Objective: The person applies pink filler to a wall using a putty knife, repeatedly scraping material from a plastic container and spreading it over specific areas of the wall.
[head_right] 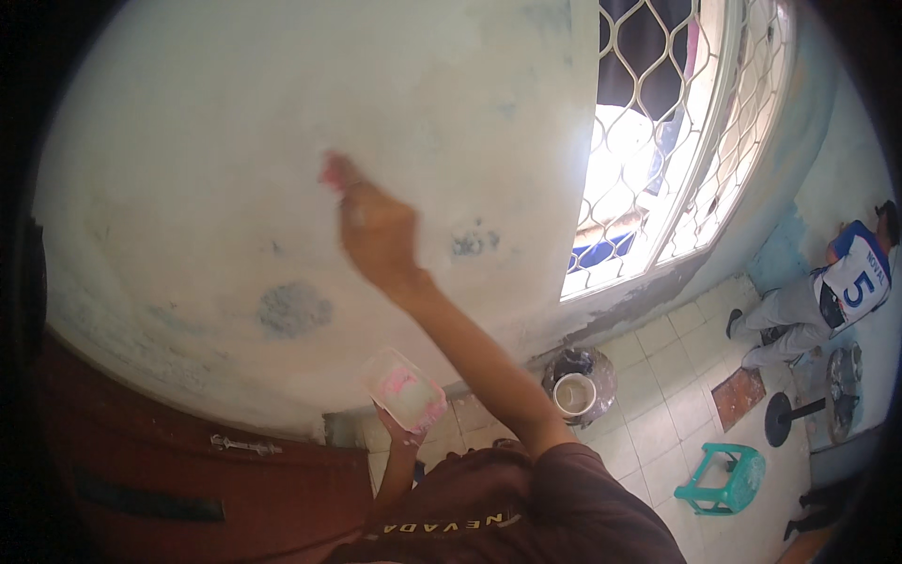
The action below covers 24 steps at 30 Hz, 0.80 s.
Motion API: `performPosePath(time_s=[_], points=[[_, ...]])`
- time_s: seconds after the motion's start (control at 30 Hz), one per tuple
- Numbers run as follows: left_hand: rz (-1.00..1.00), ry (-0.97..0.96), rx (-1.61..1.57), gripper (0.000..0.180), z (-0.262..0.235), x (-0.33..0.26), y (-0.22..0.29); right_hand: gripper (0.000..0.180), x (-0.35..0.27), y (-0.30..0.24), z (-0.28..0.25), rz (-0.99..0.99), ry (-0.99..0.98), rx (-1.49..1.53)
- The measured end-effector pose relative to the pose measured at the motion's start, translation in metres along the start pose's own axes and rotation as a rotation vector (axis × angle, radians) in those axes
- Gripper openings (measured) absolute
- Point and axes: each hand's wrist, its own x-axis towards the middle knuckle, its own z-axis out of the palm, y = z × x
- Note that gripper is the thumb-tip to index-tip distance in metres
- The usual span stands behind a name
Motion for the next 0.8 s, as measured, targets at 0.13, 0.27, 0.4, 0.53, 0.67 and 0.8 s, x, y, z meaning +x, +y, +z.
performPosePath(time_s=[0.13, 0.27, 0.4, 0.53, 0.67, 0.8], points=[[0.017, 0.067, -0.044, 0.073, 0.015, -0.009, 0.001, 0.039, 0.076, 0.039, -0.044, -0.054, 0.47, -0.11], [0.004, 0.077, -0.016, 0.075, 0.031, -0.014, 0.003, 0.051, 0.079, 0.05, 0.009, 0.028, 0.281, -0.467], [-0.025, 0.013, -0.038, 0.08, 0.051, -0.014, 0.005, 0.059, 0.028, -0.006, 0.061, 0.033, -0.027, -0.232], [-0.016, 0.035, 0.044, 0.088, 0.038, -0.017, 0.011, 0.052, -0.005, -0.018, 0.039, 0.189, -0.36, -0.001], [0.064, 0.077, 0.041, 0.077, 0.027, -0.017, 0.01, 0.031, 0.005, 0.026, -0.025, 0.058, 0.233, -0.083], [0.068, 0.106, -0.003, 0.076, 0.026, -0.03, 0.012, 0.057, 0.034, 0.068, -0.032, 0.057, 0.264, -0.412]])
